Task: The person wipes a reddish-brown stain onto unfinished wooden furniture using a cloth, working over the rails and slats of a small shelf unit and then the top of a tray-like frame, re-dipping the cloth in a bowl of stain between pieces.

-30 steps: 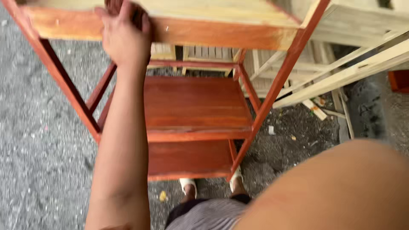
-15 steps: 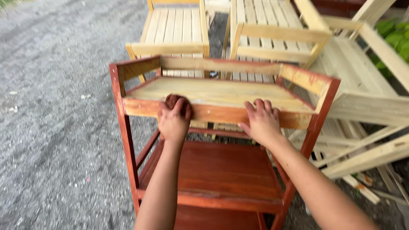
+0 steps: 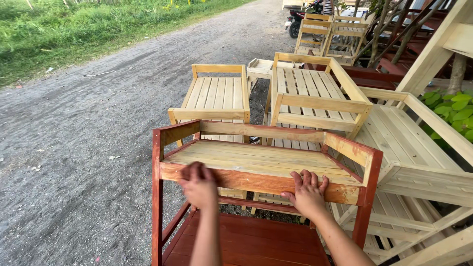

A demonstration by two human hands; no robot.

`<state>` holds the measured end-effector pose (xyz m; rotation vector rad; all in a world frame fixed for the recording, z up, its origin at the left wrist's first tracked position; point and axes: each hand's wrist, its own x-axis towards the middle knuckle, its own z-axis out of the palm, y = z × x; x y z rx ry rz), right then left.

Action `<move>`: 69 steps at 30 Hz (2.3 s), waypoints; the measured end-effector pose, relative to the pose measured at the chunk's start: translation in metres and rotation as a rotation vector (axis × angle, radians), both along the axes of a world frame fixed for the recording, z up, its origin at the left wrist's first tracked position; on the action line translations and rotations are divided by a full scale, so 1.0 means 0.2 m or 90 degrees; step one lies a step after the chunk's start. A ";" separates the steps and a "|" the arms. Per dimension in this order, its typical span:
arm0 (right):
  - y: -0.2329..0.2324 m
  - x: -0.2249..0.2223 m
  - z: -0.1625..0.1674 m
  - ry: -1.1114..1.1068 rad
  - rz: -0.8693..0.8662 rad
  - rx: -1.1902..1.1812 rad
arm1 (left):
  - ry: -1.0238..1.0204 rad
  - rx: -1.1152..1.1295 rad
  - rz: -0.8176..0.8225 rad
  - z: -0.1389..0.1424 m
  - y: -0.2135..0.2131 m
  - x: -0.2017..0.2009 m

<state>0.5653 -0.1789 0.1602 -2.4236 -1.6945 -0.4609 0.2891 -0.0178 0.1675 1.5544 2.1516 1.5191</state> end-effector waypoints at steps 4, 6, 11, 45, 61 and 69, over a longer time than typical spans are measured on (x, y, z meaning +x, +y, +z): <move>0.00 -0.06 0.01 0.008 -0.042 -0.013 | 0.123 0.109 -0.217 -0.05 -0.38 0.39; 0.00 -0.09 0.00 0.001 -0.037 0.027 | 0.201 0.171 -0.334 -0.06 -0.46 0.44; -0.04 -0.11 0.02 0.047 0.032 0.074 | 0.277 0.205 -0.352 -0.03 -0.29 0.22; 0.02 0.02 -0.16 -0.021 -0.005 0.025 | -0.123 -0.068 0.073 -0.08 0.19 -0.44; -0.01 0.08 -0.21 -0.028 -0.006 0.038 | -0.250 -0.056 0.041 -0.09 0.15 -0.32; 0.01 0.12 -0.22 -0.010 0.016 0.023 | 0.076 -0.002 -0.086 0.02 0.04 -0.31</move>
